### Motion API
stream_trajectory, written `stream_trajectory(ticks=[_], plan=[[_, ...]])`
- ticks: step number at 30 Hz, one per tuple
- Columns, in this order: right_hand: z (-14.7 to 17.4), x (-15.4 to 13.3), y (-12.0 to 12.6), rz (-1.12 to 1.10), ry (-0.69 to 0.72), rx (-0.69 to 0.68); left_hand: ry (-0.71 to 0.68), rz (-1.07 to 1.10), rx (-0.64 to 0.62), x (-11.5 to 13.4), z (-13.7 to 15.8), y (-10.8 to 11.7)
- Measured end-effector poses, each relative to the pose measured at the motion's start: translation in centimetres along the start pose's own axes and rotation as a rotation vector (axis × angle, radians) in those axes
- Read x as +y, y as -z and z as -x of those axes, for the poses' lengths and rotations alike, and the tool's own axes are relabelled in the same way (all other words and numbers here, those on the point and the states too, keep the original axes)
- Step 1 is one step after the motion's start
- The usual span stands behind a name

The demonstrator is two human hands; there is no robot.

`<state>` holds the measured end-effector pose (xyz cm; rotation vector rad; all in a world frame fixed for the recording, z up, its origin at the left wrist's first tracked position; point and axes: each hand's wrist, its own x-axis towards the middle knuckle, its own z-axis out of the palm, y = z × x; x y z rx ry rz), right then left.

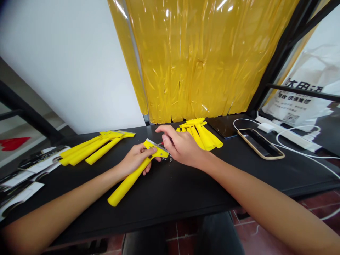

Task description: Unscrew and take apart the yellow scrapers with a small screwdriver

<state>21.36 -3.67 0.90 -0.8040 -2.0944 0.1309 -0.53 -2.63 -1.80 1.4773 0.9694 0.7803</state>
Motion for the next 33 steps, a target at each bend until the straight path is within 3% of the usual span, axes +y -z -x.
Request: stream_trajectory(ticks=[9,25,29,33], plan=[[-0.4,-0.6,0.4,0.038,-0.083,-0.073,0.017,-0.05,-0.001,-0.4,0.0,0.1],[-0.2,-0.8,0.9,0.359,0.279,-0.249,0.122,-0.033,-0.127,1.5,0.1,0.6],[-0.3,-1.0,1.1,0.331,0.287,-0.229,0.143,-0.028,-0.116,1.9,0.1,0.8],[-0.3,-0.6,1.0,0.243,0.213,-0.092,0.116,-0.066,-0.125,1.4,0.2,0.6]])
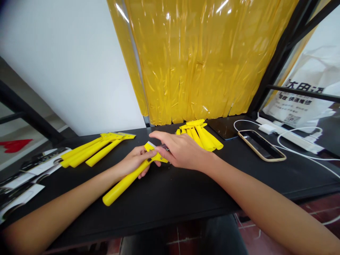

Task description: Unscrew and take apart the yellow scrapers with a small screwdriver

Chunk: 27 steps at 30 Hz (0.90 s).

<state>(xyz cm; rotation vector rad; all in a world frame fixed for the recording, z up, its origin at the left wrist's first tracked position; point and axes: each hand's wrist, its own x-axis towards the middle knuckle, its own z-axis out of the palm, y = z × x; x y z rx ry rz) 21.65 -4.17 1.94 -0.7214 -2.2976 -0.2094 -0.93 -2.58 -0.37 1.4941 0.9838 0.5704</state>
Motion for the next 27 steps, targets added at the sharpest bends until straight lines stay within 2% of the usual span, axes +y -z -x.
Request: stream_trajectory(ticks=[5,11,14,16,19,22,27], plan=[[0.2,0.2,-0.5,-0.077,-0.136,0.056,-0.047,-0.033,0.002,-0.8,-0.2,-0.4],[0.0,-0.4,-0.1,-0.022,0.012,-0.013,-0.016,-0.013,0.033,0.0,0.1,-0.4],[0.1,-0.4,-0.3,0.014,0.071,-0.001,-0.003,-0.002,0.039,0.4,0.2,-0.3],[0.2,-0.1,-0.6,0.03,0.07,0.042,-0.004,-0.007,0.035,0.3,0.2,-0.3],[0.4,0.1,-0.9,0.052,-0.003,0.083,-0.018,-0.016,0.026,0.0,0.1,-0.5],[0.3,-0.1,-0.7,0.042,-0.026,0.063,-0.042,-0.008,0.02,-0.1,0.0,-0.6],[-0.1,-0.7,0.1,0.013,0.047,-0.019,-0.018,-0.025,0.059,0.2,0.2,-0.7]])
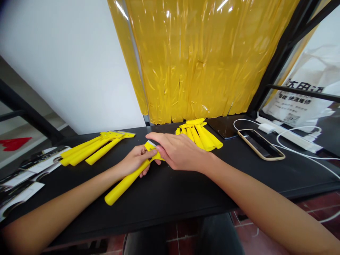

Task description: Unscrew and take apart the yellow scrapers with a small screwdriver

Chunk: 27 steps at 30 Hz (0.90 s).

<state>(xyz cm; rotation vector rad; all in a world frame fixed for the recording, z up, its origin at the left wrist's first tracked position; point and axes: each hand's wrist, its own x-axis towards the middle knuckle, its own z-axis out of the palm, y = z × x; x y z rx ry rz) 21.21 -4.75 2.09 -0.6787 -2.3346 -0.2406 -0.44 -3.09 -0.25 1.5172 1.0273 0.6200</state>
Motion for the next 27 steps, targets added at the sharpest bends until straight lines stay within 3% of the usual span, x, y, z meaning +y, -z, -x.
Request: stream_trajectory(ticks=[4,10,17,22,27], plan=[[0.0,0.3,0.0,-0.009,0.011,-0.008,0.009,-0.015,0.004,0.2,0.1,0.0],[0.3,0.7,-0.5,-0.033,-0.113,0.066,-0.003,-0.023,-0.002,-0.1,0.1,0.0],[0.3,0.4,-0.7,-0.082,-0.072,0.083,-0.043,-0.017,-0.007,-0.6,-0.2,0.1],[0.3,0.6,-0.7,-0.136,-0.181,0.07,-0.07,-0.012,-0.035,-1.3,-0.4,0.3],[0.3,0.3,-0.4,-0.138,-0.079,0.051,-0.071,-0.008,-0.029,-1.3,-0.4,0.2]])
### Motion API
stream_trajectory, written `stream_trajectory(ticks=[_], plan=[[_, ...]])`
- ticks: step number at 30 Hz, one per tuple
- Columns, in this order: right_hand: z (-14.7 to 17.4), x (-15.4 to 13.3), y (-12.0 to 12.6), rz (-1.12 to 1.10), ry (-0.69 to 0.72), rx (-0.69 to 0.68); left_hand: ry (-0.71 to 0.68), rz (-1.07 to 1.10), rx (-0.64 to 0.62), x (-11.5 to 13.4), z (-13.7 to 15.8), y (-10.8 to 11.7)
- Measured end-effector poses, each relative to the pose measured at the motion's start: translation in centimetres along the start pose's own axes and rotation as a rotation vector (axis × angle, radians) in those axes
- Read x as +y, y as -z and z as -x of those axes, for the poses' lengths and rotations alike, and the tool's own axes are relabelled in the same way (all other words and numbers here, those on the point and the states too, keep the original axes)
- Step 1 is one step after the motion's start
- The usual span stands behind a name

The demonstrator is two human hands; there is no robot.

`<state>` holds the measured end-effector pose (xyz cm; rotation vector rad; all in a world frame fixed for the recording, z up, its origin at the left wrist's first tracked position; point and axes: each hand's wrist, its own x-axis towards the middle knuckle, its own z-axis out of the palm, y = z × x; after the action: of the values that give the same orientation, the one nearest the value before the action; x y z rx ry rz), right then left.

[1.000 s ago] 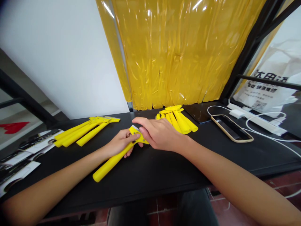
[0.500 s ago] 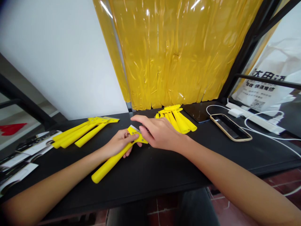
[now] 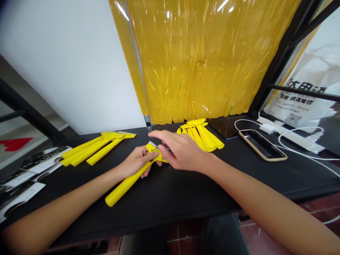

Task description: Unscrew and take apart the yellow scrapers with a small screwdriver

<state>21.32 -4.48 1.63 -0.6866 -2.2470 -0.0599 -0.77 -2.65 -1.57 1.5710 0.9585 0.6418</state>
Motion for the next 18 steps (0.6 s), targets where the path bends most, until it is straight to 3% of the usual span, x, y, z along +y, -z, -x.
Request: stream_trajectory(ticks=[3,9,14,18], plan=[[-0.12,0.08,0.04,0.007,0.006,-0.013,0.003,0.003,0.006,-0.04,-0.05,-0.01],[-0.07,0.76,-0.1,-0.017,-0.141,0.019,0.012,-0.016,0.001,-0.07,0.0,0.0],[0.04,0.13,-0.04,-0.042,-0.048,0.012,0.013,-0.004,0.009,0.35,0.13,-0.11],[-0.02,0.06,-0.18,0.014,-0.078,-0.042,-0.015,0.03,0.025,0.02,0.0,-0.06]])
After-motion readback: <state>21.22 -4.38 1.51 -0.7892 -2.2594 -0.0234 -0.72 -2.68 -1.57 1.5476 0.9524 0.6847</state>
